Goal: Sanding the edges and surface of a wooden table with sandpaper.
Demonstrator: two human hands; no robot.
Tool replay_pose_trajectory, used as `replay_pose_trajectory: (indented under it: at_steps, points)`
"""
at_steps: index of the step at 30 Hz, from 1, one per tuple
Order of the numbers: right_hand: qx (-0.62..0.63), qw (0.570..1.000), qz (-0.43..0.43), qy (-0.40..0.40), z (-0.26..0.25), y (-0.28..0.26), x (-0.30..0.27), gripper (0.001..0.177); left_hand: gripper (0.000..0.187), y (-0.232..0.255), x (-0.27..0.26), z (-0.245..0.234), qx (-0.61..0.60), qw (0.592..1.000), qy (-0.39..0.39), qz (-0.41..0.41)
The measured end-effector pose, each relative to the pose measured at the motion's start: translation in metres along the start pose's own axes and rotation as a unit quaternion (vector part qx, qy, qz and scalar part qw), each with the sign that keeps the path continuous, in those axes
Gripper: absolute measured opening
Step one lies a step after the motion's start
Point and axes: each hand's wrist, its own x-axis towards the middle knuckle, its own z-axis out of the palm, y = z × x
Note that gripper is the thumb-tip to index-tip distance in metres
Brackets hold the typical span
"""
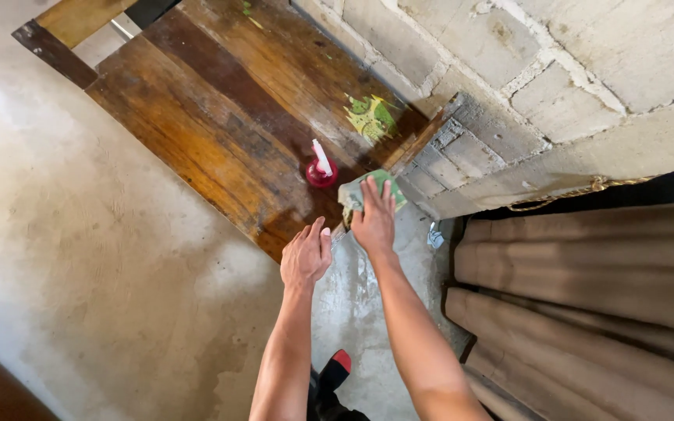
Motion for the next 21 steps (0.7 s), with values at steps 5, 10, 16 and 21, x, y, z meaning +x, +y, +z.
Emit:
replay_pose_trajectory:
  at_steps: [5,10,16,21]
  points:
    - [0.022,0.998,-0.031,-0.047,-0.013,-0.029,-0.033,0.066,0.049,0.0,0.0,0.0,0.003,1.0,0.011,0.006]
    - [0.042,0.996,-0.048,-0.067,-0.01,-0.054,-0.069,0.061,0.055,-0.002,-0.003,-0.001,-0.019,1.0,0.001,0.01]
    - [0.051,0.993,-0.014,-0.107,-0.011,-0.073,-0.081,0.056,0.051,-0.016,-0.001,0.006,-0.057,0.984,0.131,0.109]
    - [0.01,0.988,0.011,-0.153,-0.002,-0.072,-0.091,0.06,0.03,-0.045,0.0,0.02,-0.121,0.977,0.064,0.164]
